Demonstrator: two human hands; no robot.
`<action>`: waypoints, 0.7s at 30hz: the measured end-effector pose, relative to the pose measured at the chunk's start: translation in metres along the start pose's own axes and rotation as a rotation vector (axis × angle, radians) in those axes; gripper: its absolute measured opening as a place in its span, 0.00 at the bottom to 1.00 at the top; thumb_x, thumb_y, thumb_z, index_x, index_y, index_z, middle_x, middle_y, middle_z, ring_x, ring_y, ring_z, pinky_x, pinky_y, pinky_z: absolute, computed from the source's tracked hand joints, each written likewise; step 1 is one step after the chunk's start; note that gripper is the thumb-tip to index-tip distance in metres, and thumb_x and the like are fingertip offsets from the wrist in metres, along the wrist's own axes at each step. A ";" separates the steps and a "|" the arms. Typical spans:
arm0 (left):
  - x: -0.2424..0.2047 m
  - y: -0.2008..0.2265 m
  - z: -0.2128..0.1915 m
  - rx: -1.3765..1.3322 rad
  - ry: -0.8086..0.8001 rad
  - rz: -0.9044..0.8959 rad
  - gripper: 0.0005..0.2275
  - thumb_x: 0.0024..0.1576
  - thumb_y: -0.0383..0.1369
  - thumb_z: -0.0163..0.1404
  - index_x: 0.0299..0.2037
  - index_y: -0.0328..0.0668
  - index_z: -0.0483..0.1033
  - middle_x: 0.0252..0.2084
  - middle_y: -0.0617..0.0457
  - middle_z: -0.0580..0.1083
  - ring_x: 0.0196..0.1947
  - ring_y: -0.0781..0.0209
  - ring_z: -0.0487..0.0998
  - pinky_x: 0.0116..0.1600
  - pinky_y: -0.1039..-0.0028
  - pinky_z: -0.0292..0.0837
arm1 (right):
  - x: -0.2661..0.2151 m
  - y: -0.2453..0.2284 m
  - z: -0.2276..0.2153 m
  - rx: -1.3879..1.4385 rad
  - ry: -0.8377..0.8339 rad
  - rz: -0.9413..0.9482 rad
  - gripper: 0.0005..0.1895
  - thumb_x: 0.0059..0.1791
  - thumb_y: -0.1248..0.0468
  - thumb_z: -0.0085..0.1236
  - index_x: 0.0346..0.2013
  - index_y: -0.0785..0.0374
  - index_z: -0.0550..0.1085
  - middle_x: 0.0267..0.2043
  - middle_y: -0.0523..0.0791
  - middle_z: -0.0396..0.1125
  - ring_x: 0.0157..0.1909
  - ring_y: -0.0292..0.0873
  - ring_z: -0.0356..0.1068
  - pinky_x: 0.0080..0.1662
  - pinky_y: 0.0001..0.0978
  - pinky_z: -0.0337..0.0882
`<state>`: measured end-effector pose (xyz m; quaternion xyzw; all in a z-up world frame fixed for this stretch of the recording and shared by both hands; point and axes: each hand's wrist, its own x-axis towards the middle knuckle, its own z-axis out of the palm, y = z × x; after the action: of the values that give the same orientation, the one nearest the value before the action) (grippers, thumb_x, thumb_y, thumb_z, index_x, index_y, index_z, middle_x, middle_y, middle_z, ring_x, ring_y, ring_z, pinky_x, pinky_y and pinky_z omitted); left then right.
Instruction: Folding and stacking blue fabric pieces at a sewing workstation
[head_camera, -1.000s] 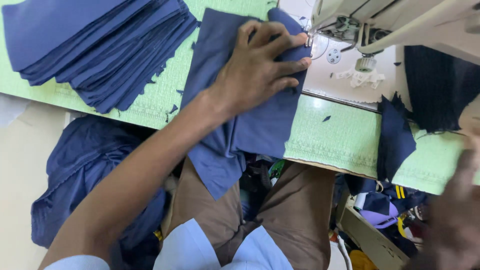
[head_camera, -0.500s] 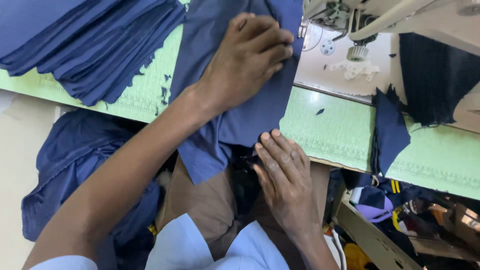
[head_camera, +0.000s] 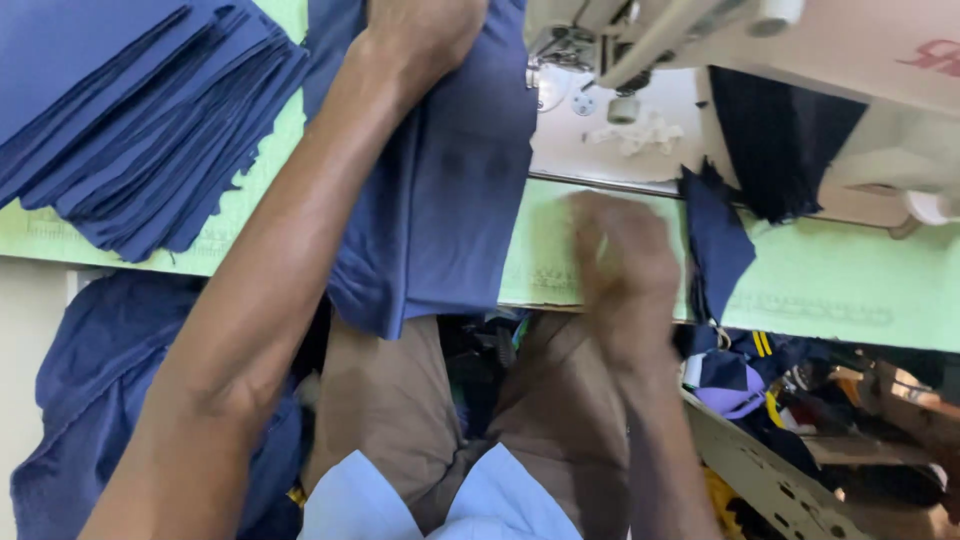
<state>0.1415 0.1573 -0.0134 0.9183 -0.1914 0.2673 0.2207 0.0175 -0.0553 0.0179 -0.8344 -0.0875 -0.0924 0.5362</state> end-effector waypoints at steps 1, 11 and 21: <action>-0.007 0.009 -0.008 -0.015 -0.015 -0.026 0.08 0.70 0.35 0.48 0.51 0.41 0.68 0.53 0.41 0.64 0.53 0.35 0.59 0.53 0.40 0.53 | 0.019 0.019 -0.022 -0.008 0.011 0.004 0.07 0.50 0.73 0.63 0.43 0.64 0.79 0.40 0.50 0.70 0.47 0.51 0.73 0.59 0.45 0.69; -0.081 0.078 -0.048 -0.036 -0.186 -0.152 0.24 0.58 0.29 0.68 0.61 0.38 0.72 0.69 0.38 0.58 0.74 0.35 0.42 0.75 0.32 0.45 | 0.104 0.066 -0.073 -0.729 -0.250 -0.432 0.02 0.52 0.78 0.64 0.38 0.73 0.80 0.39 0.55 0.74 0.36 0.49 0.74 0.34 0.34 0.75; -0.042 0.122 -0.047 -0.551 -0.042 -0.139 0.17 0.59 0.23 0.62 0.55 0.37 0.68 0.52 0.45 0.68 0.53 0.47 0.75 0.59 0.63 0.74 | 0.059 -0.028 -0.068 -0.239 -0.306 0.202 0.03 0.59 0.68 0.62 0.42 0.64 0.78 0.34 0.42 0.73 0.27 0.30 0.68 0.31 0.18 0.69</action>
<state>0.0321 0.0894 0.0347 0.8399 -0.1979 0.1701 0.4759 0.0634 -0.1029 0.0846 -0.9010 -0.0721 0.0798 0.4203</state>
